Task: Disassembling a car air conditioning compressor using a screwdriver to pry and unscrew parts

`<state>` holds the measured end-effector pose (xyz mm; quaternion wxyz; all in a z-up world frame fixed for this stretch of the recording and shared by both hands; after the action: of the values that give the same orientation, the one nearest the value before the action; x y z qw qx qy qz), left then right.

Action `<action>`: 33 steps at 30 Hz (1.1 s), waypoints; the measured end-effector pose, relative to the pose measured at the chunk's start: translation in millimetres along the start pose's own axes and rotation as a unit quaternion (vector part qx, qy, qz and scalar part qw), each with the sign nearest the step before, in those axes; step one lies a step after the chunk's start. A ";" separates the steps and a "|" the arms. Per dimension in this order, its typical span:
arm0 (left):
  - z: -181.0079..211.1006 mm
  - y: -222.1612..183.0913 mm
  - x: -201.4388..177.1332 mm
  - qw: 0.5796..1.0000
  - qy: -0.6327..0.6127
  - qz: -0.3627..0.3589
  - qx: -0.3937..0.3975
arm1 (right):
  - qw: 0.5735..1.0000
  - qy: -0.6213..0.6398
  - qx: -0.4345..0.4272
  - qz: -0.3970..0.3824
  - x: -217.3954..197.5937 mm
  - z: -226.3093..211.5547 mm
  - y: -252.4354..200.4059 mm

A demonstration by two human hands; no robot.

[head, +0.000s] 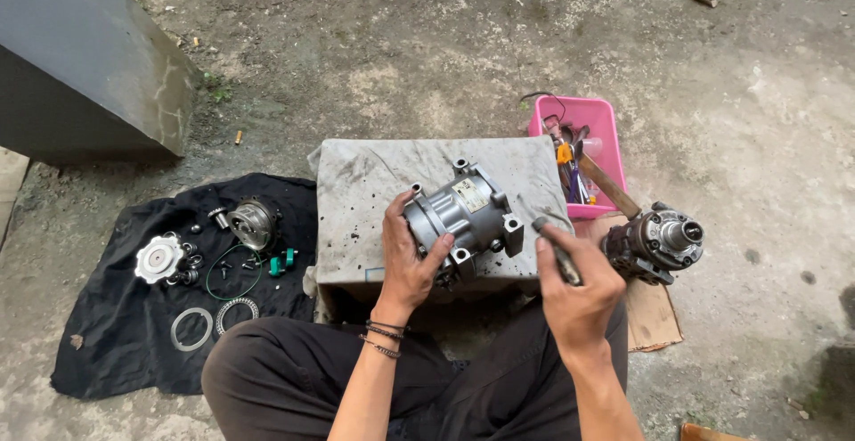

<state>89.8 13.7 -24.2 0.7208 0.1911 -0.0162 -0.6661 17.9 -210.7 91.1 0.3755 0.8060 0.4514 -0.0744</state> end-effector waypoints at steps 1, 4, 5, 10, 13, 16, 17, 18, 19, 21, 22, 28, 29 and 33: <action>-5.5 -1.0 2.3 1.000 -0.001 0.000 0.001 | 1.000 -0.001 0.000 0.001 0.3 1.3 4.0; -26.3 -8.7 0.7 0.998 -0.020 0.034 -0.045 | 0.999 0.040 0.025 0.019 6.3 14.2 12.5; -31.8 -10.9 1.7 0.996 -0.032 0.037 -0.069 | 0.995 0.077 0.059 0.018 15.3 26.7 14.8; -42.0 -20.6 5.7 0.982 -0.045 0.011 -0.182 | 0.960 0.207 0.182 -0.047 67.3 69.9 19.1; -40.6 -20.4 5.0 0.979 -0.019 -0.005 -0.201 | 0.945 0.225 0.222 -0.078 88.1 75.5 10.4; -40.2 -20.0 5.8 0.986 -0.021 0.007 -0.163 | 0.945 0.208 0.243 -0.073 92.1 69.0 1.4; -38.8 -21.5 4.7 0.989 -0.023 0.026 -0.140 | 0.940 0.214 0.261 -0.054 90.5 74.9 -3.4; -37.0 -18.2 5.7 0.992 -0.027 0.044 -0.113 | 0.935 0.221 0.276 -0.033 89.0 81.4 -3.9; -37.7 -18.3 6.9 0.993 -0.028 0.044 -0.109 | 0.936 0.222 0.273 -0.031 89.8 85.6 -6.3; -33.1 -25.0 6.7 0.994 -0.056 0.070 -0.062 | 0.907 0.307 0.289 0.003 87.2 99.7 -19.8; -33.1 -26.1 7.7 0.994 -0.058 0.067 -0.064 | 0.907 0.304 0.291 0.004 89.7 107.6 -25.2; 19.3 -9.5 -10.7 0.990 -0.003 0.094 0.103 | 0.778 0.538 0.315 0.079 103.2 123.2 -42.7; 28.5 -5.9 -11.6 0.988 0.004 0.084 0.132 | 0.754 0.568 0.321 0.080 108.2 127.5 -45.8; 53.9 9.6 -16.7 0.978 0.003 0.046 0.205 | 0.698 0.625 0.341 0.068 126.2 140.8 -53.3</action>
<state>82.1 16.6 32.4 0.6960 0.3361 -0.1594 -0.6142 80.3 -204.1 -95.0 -0.2898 0.7685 0.4696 0.3239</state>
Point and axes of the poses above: each hand's wrist, its own y-axis towards the middle knuckle, its own x-axis out of the palm, z = x × y, the point moved 9 cm from there along y, towards the middle knuckle, and after that the axes turned 3 degrees about x, right-handed, at the moved point
